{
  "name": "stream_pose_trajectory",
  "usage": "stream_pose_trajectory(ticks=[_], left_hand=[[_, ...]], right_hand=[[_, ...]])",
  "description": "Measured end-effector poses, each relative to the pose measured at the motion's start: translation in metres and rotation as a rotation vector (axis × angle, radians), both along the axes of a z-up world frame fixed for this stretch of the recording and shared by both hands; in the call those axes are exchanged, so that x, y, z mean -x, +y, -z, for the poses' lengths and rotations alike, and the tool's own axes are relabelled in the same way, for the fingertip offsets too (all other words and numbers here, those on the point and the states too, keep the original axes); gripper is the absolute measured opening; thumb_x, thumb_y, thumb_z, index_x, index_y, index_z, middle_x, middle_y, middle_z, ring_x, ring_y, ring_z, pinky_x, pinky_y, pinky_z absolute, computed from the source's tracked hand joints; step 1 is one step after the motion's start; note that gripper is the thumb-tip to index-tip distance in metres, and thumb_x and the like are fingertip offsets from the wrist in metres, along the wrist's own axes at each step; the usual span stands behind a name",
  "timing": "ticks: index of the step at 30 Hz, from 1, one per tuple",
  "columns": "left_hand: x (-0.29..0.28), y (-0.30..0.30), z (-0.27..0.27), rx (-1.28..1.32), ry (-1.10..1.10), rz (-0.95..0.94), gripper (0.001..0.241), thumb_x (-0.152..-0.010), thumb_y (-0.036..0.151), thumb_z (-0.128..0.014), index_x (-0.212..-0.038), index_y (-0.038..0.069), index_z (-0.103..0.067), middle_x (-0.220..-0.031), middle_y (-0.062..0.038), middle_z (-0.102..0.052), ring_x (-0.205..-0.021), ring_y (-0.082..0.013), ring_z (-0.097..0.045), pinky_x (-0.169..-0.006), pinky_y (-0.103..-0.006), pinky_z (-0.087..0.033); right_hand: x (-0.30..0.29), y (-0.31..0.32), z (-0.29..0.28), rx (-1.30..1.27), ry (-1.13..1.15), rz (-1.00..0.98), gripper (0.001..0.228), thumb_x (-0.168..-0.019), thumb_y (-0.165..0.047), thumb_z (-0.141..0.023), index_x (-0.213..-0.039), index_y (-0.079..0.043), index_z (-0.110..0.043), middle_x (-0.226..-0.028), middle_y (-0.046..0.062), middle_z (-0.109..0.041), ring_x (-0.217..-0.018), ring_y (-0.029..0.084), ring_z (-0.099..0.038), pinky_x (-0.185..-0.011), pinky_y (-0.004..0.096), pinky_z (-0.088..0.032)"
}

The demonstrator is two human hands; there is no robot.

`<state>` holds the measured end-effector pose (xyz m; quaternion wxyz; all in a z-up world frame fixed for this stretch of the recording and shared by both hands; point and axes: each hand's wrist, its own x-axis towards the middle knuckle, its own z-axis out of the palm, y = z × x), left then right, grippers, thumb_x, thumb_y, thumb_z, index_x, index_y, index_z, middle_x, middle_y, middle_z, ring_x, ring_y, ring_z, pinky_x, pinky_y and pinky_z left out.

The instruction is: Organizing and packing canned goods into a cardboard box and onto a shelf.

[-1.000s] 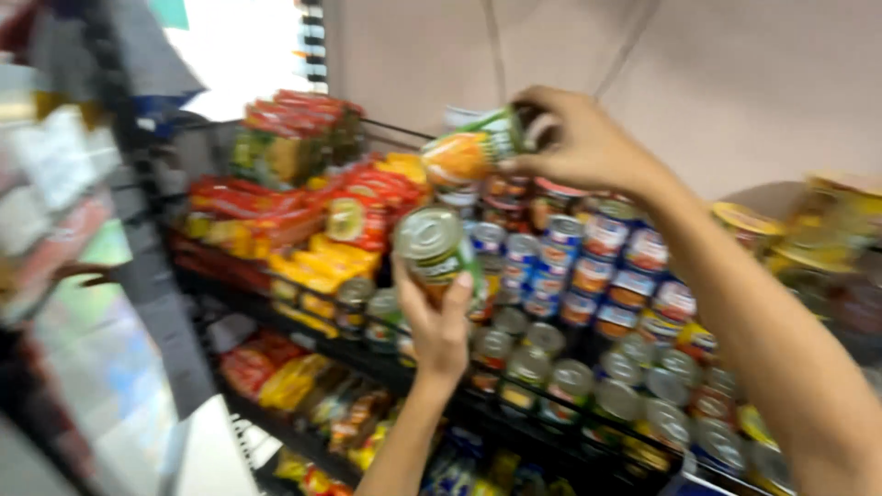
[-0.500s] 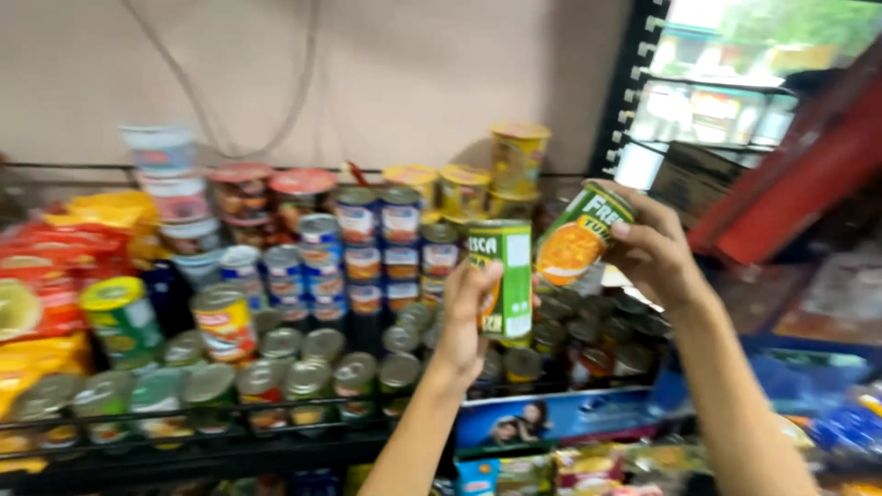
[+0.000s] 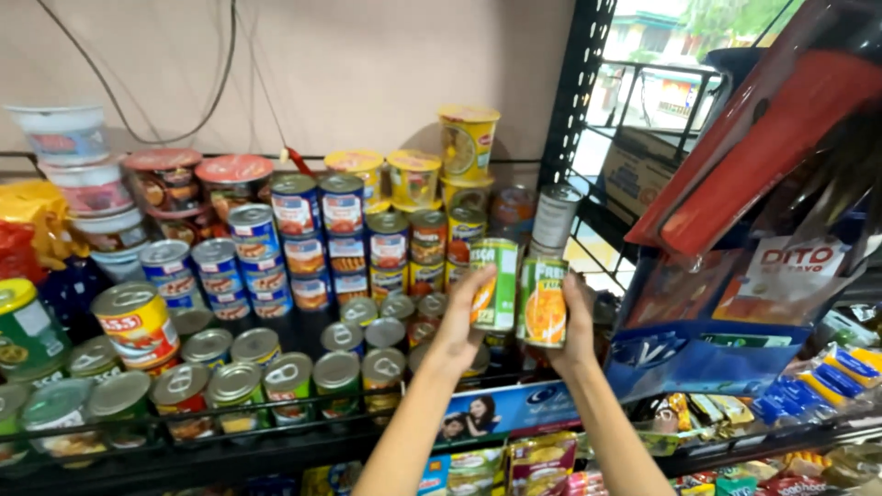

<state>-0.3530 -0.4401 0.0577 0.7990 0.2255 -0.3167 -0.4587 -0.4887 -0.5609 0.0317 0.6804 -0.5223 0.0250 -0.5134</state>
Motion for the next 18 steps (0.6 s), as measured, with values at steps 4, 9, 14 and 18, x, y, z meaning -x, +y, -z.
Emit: stream_pose_trajectory(ticks=[4,9,14,18], left_hand=[[0.013,0.010,0.001,0.008,0.040,0.074,0.030,-0.096,0.035,-0.065,-0.111,0.010,-0.068,-0.099,-0.002,-0.074,-0.086,-0.0128,-0.072,-0.074,-0.0310,-0.059],[0.019,0.018,0.020,0.082,0.158,0.198,0.038,-0.098,0.035,-0.058,-0.119,0.005,-0.066,-0.107,-0.007,-0.075,-0.093,-0.0167,-0.074,-0.083,-0.0340,-0.060],[0.029,0.044,0.020,0.057,-0.024,0.011,0.044,-0.096,0.025,-0.061,-0.138,0.011,-0.055,-0.124,-0.005,-0.069,-0.111,-0.0146,-0.070,-0.095,-0.0326,-0.057],[0.034,0.056,0.036,0.017,-0.040,-0.015,0.050,-0.095,0.024,-0.062,-0.141,0.011,-0.050,-0.124,-0.007,-0.067,-0.111,-0.0183,-0.067,-0.094,-0.0345,-0.056]], right_hand=[[0.005,0.004,0.007,-0.103,-0.055,-0.041,0.053,-0.107,-0.038,-0.052,-0.143,0.001,-0.050,-0.119,0.012,-0.069,-0.103,0.022,-0.068,-0.090,0.038,-0.056],[0.023,0.045,-0.015,-0.112,-0.042,-0.094,0.058,-0.101,-0.037,-0.050,-0.148,-0.001,-0.049,-0.125,0.012,-0.069,-0.112,0.021,-0.069,-0.098,0.036,-0.054],[0.038,0.057,-0.017,0.039,-0.035,-0.016,0.055,-0.104,-0.035,-0.053,-0.143,0.003,-0.051,-0.126,0.015,-0.067,-0.112,0.023,-0.068,-0.099,0.038,-0.055],[0.053,0.066,-0.021,0.086,-0.015,0.046,0.052,-0.103,-0.034,-0.057,-0.142,0.001,-0.052,-0.120,0.014,-0.068,-0.102,0.021,-0.067,-0.090,0.036,-0.054]])
